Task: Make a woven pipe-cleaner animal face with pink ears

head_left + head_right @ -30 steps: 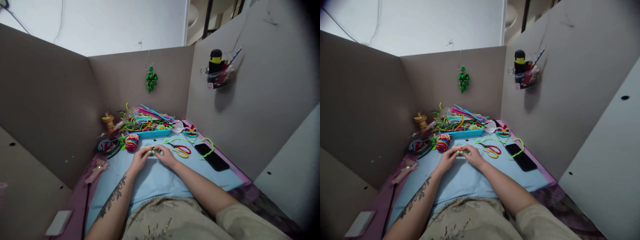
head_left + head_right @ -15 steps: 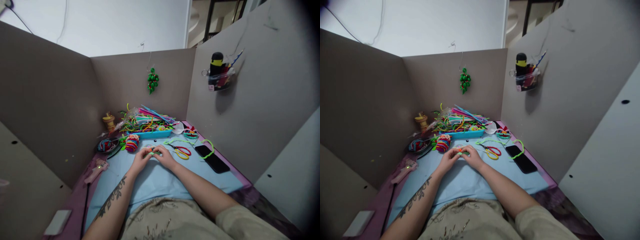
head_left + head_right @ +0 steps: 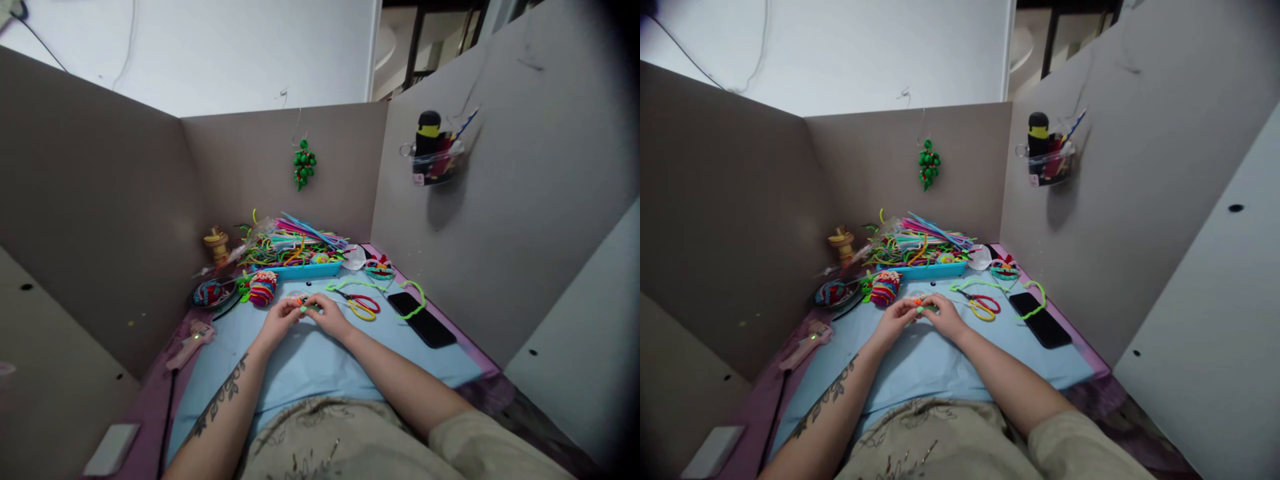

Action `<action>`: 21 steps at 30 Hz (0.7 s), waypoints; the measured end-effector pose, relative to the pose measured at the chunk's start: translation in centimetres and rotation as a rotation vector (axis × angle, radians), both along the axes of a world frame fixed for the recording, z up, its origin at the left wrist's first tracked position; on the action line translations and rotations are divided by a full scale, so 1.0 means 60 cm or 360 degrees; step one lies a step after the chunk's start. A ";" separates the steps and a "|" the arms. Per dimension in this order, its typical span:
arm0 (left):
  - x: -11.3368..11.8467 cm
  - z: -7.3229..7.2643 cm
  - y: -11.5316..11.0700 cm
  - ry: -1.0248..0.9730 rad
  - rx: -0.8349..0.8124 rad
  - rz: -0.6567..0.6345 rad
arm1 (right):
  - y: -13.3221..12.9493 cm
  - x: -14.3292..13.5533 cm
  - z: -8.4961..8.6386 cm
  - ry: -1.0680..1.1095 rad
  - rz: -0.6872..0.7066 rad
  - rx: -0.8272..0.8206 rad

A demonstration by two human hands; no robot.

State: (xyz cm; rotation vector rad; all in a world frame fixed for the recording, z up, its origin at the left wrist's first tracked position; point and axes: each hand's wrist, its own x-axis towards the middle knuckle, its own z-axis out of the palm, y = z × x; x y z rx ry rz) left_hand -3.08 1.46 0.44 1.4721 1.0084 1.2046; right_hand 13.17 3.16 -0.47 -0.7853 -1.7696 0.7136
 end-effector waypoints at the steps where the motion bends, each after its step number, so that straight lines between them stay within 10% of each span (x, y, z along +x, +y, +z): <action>1: 0.001 0.000 0.000 -0.0014 0.0002 0.0019 | 0.000 0.000 0.001 0.0022 0.0008 -0.0043; 21: -0.001 -0.004 0.003 0.0008 0.0026 0.0144 | 0.007 -0.003 -0.010 -0.0018 0.0002 -0.0123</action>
